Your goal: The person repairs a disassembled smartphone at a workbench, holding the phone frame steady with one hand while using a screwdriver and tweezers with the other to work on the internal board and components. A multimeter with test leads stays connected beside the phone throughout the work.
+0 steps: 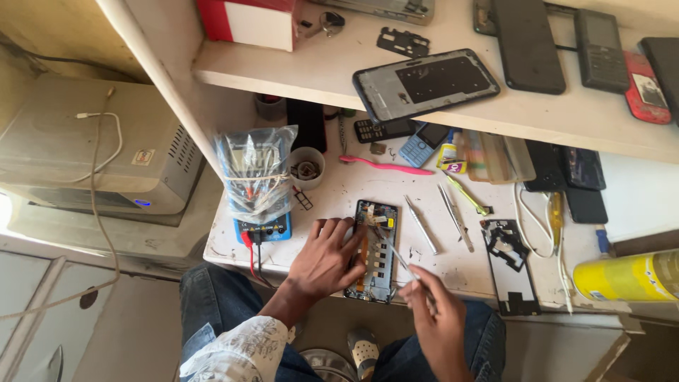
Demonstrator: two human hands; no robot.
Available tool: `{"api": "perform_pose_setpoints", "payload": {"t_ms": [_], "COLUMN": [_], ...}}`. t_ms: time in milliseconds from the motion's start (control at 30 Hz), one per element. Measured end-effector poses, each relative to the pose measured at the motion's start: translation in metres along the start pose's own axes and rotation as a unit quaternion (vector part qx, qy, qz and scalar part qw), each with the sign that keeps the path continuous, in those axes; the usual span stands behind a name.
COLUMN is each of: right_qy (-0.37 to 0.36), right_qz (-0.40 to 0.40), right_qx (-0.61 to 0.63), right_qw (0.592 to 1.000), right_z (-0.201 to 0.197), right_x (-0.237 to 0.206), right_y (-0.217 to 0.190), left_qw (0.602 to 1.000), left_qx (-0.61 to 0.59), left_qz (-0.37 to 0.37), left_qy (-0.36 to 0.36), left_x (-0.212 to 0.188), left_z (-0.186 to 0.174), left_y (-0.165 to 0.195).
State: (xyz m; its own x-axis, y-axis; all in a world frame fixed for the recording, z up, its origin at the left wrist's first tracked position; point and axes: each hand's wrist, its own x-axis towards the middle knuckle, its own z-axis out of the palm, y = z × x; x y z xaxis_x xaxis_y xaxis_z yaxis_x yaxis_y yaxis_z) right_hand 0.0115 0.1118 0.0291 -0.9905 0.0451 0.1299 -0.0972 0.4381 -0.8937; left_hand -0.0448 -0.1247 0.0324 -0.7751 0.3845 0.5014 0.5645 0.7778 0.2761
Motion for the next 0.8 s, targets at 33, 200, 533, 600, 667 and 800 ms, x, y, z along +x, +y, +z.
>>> {"api": "perform_pose_setpoints", "payload": {"t_ms": [33, 200, 533, 600, 667, 800], "right_qy": [0.007, 0.040, 0.055, 0.039, 0.032, 0.015], "right_qz": [0.022, 0.084, 0.021, 0.011, -0.051, -0.085], "right_qx": [0.006, 0.039, -0.063, -0.068, -0.100, -0.154], "right_qw": [1.000, 0.995, 0.996, 0.997, 0.993, 0.984], "right_z": [-0.001, -0.002, -0.016, -0.021, -0.025, -0.026], "right_x": [-0.007, -0.028, -0.009, 0.001, 0.013, 0.030], "right_y": [0.001, -0.008, -0.034, -0.037, -0.039, -0.042], "left_qw": [1.000, 1.000, 1.000, 0.999, 0.999, 1.000], "left_qx": [0.000, 0.011, 0.013, 0.018, 0.015, 0.008], "left_qz": [-0.001, 0.004, -0.001, -0.005, -0.006, -0.002], "left_qy": [-0.007, -0.028, -0.026, -0.030, -0.032, -0.026], "left_x": [0.001, 0.003, 0.000, 0.000, 0.000, 0.000], "left_z": [0.000, -0.003, 0.000, 0.001, 0.001, -0.001], "left_y": [0.001, 0.004, 0.007, 0.007, 0.006, 0.005]}}
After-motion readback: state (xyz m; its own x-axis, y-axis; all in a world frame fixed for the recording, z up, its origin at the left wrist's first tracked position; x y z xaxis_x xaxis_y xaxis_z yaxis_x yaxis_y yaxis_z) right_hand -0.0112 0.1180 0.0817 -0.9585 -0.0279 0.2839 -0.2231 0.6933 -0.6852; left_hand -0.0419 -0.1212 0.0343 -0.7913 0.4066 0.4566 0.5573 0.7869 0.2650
